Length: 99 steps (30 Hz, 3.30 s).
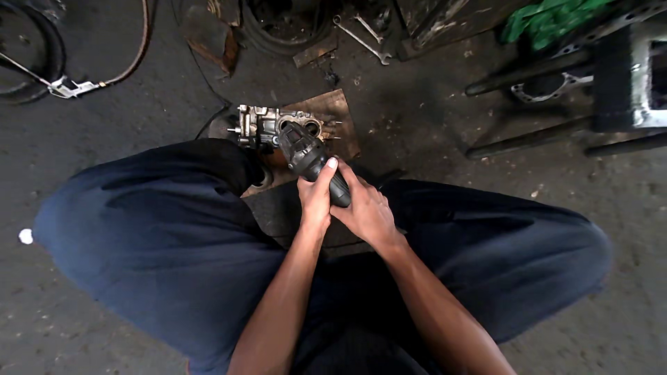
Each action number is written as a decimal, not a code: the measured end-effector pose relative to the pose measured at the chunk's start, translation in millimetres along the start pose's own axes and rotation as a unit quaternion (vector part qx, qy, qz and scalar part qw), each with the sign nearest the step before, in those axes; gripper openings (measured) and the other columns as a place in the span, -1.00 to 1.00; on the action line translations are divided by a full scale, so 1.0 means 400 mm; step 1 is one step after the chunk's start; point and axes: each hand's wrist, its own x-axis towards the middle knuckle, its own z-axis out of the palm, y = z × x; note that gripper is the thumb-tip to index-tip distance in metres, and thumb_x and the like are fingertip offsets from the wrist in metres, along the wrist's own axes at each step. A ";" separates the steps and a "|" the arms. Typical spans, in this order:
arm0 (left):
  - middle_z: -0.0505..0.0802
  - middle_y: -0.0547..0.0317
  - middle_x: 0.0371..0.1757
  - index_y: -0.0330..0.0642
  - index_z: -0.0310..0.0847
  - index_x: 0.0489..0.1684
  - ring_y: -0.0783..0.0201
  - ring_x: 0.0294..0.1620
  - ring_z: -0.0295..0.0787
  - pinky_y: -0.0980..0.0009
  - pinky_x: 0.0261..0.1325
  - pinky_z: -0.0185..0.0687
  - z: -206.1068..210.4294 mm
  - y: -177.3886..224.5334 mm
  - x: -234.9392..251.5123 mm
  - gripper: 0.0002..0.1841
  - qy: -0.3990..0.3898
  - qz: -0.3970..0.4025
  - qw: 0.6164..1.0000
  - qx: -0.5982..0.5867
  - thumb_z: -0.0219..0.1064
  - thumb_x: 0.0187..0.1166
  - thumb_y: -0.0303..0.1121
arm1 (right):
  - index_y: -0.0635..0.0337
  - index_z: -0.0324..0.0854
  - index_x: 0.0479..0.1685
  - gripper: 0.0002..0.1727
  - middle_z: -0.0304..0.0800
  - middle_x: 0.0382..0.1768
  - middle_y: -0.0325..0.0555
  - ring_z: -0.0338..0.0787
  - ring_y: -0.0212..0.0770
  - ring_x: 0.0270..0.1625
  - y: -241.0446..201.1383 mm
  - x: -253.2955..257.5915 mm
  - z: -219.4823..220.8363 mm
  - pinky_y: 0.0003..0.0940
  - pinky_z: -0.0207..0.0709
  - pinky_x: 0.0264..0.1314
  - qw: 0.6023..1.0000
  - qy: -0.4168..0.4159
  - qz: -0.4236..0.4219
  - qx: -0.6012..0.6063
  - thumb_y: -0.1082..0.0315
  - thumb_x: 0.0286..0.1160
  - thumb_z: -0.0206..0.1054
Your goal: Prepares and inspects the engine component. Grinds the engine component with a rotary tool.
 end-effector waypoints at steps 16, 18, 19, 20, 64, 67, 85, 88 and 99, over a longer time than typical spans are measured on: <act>0.88 -0.07 -0.05 -0.23 0.53 0.36 0.15 -0.07 0.88 0.18 0.06 0.84 0.006 -0.002 -0.012 -0.42 0.004 0.000 1.000 0.007 0.59 0.43 -0.15 | -0.50 -0.10 0.92 0.11 0.76 0.27 0.07 0.83 0.17 0.14 0.005 -0.012 -0.006 0.23 0.65 0.14 1.000 -0.007 -0.001 0.003 -0.02 0.33 0.55; 0.88 -0.08 -0.05 -0.24 0.54 0.35 0.14 -0.08 0.89 0.17 0.05 0.85 0.005 -0.002 -0.011 -0.42 0.003 0.000 1.000 0.006 0.59 0.43 -0.15 | -0.48 -0.11 0.93 0.11 0.76 0.26 0.08 0.83 0.18 0.13 0.003 -0.012 -0.009 0.22 0.65 0.14 1.000 -0.011 0.001 0.002 -0.02 0.33 0.55; 0.88 -0.07 -0.04 -0.24 0.54 0.35 0.14 -0.07 0.89 0.17 0.06 0.85 0.005 -0.002 -0.012 -0.42 0.000 0.002 1.000 0.008 0.58 0.44 -0.14 | -0.47 -0.11 0.93 0.11 0.76 0.25 0.08 0.83 0.19 0.13 0.002 -0.012 -0.010 0.23 0.65 0.14 1.000 -0.011 0.002 0.002 -0.02 0.33 0.55; 0.88 -0.06 -0.02 -0.23 0.54 0.37 0.15 -0.05 0.89 0.17 0.08 0.85 0.003 -0.001 -0.012 -0.42 -0.005 0.005 1.000 0.011 0.57 0.45 -0.13 | -0.46 -0.10 0.92 0.11 0.77 0.25 0.10 0.83 0.21 0.13 0.002 -0.012 -0.010 0.25 0.65 0.14 1.000 -0.010 0.001 0.004 -0.02 0.34 0.56; 0.88 -0.07 -0.01 -0.27 0.57 0.35 0.15 -0.03 0.88 0.17 0.12 0.83 -0.001 -0.078 0.096 -0.45 0.001 -0.003 0.999 0.048 0.62 0.41 -0.26 | -0.39 -0.07 0.93 0.08 0.68 0.43 0.05 0.82 0.16 0.21 0.049 0.101 0.061 0.21 0.65 0.22 0.999 -0.014 0.034 0.004 -0.01 0.37 0.53; 0.88 -0.07 0.00 -0.28 0.57 0.34 0.15 -0.02 0.88 0.17 0.12 0.83 0.001 -0.078 0.100 -0.45 0.007 -0.009 0.999 0.050 0.62 0.41 -0.27 | -0.38 -0.07 0.93 0.07 0.67 0.43 0.06 0.81 0.16 0.22 0.048 0.105 0.057 0.21 0.64 0.23 0.999 -0.020 0.034 0.005 0.00 0.37 0.53; 0.89 -0.04 0.00 -0.26 0.56 0.36 0.16 -0.02 0.89 0.16 0.13 0.85 0.019 -0.052 0.099 -0.39 -0.006 -0.008 0.994 0.110 0.69 0.34 -0.25 | -0.19 0.16 0.84 0.06 0.86 0.09 0.07 0.85 0.11 0.14 0.079 0.119 0.057 0.21 0.66 0.23 0.997 0.009 0.007 0.072 -0.11 0.22 0.61; 0.89 -0.04 0.00 -0.26 0.53 0.37 0.17 -0.02 0.89 0.15 0.14 0.85 0.029 -0.037 0.088 -0.34 -0.016 -0.004 0.990 0.143 0.72 0.29 -0.26 | -0.07 0.28 0.74 0.04 0.85 0.08 0.04 0.85 0.01 0.14 0.090 0.108 0.049 0.13 0.66 0.27 0.993 0.020 -0.011 0.112 -0.17 0.16 0.64; 0.82 -0.08 0.26 -0.21 0.20 0.71 0.17 0.29 0.81 0.09 0.43 0.73 0.044 -0.006 0.059 -0.04 -0.084 0.001 0.970 0.229 0.66 0.35 0.01 | 0.13 0.30 0.69 0.10 0.76 0.26 -0.06 0.79 -0.35 0.21 0.108 0.083 0.015 -0.29 0.71 0.31 0.957 0.028 -0.052 0.285 0.04 -0.04 0.74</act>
